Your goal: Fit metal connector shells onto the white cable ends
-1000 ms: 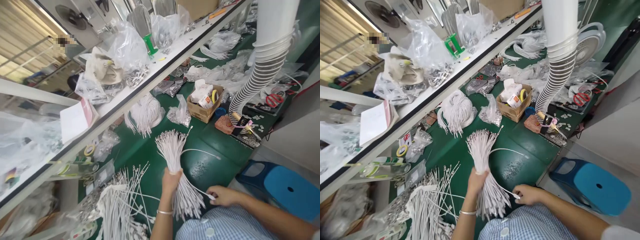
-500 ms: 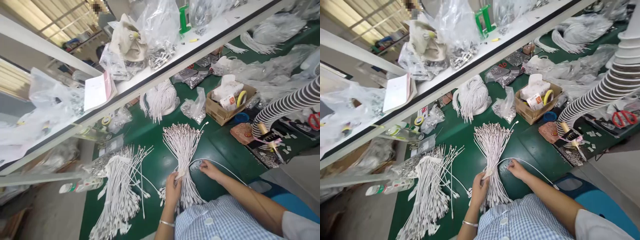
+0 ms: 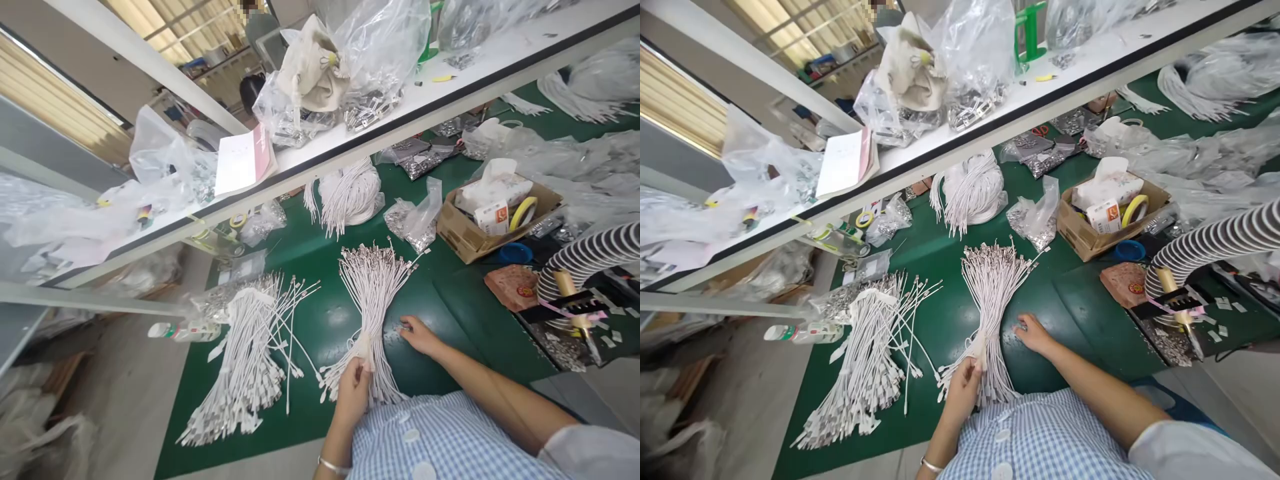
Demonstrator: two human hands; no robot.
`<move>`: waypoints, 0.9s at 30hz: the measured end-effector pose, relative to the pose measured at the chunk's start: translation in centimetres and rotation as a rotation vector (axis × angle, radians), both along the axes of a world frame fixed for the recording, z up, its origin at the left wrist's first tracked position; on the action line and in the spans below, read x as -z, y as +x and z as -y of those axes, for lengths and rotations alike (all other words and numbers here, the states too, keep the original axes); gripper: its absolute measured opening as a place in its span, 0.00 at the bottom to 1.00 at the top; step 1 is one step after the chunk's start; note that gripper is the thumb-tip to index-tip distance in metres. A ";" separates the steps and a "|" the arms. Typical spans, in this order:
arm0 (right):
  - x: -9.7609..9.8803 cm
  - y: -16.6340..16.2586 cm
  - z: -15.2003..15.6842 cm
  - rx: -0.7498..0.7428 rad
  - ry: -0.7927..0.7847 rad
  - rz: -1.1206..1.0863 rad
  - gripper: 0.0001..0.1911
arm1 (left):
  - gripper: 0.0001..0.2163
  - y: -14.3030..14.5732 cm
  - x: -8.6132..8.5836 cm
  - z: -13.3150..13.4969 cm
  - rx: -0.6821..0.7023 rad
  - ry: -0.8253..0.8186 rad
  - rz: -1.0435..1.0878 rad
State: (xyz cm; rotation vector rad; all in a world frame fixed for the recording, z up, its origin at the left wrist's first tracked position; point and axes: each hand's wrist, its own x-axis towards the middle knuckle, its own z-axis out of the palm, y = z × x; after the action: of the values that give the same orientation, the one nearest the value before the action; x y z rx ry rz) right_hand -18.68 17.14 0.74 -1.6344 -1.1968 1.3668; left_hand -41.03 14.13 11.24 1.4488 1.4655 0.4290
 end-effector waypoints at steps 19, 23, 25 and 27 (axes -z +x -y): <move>2.2 1.9 2.5 -0.014 0.032 -0.035 0.12 | 0.13 1.5 0.3 -6.7 0.109 0.166 -0.098; 2.0 1.8 2.5 0.002 0.024 -0.050 0.13 | 0.09 1.8 1.3 -6.2 0.155 0.207 -0.197; 2.0 1.8 2.5 0.019 0.014 -0.061 0.12 | 0.08 0.3 0.3 -6.5 0.184 0.205 -0.217; 1.9 2.0 2.5 0.035 -0.002 -0.076 0.12 | 0.08 -1.6 -1.3 -7.0 0.213 0.188 -0.221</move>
State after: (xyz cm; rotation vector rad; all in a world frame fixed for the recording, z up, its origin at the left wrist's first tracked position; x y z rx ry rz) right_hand -16.69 14.68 -1.20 -1.5829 -1.1187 1.3957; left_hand -42.65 21.16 12.50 1.8301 1.4522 0.2863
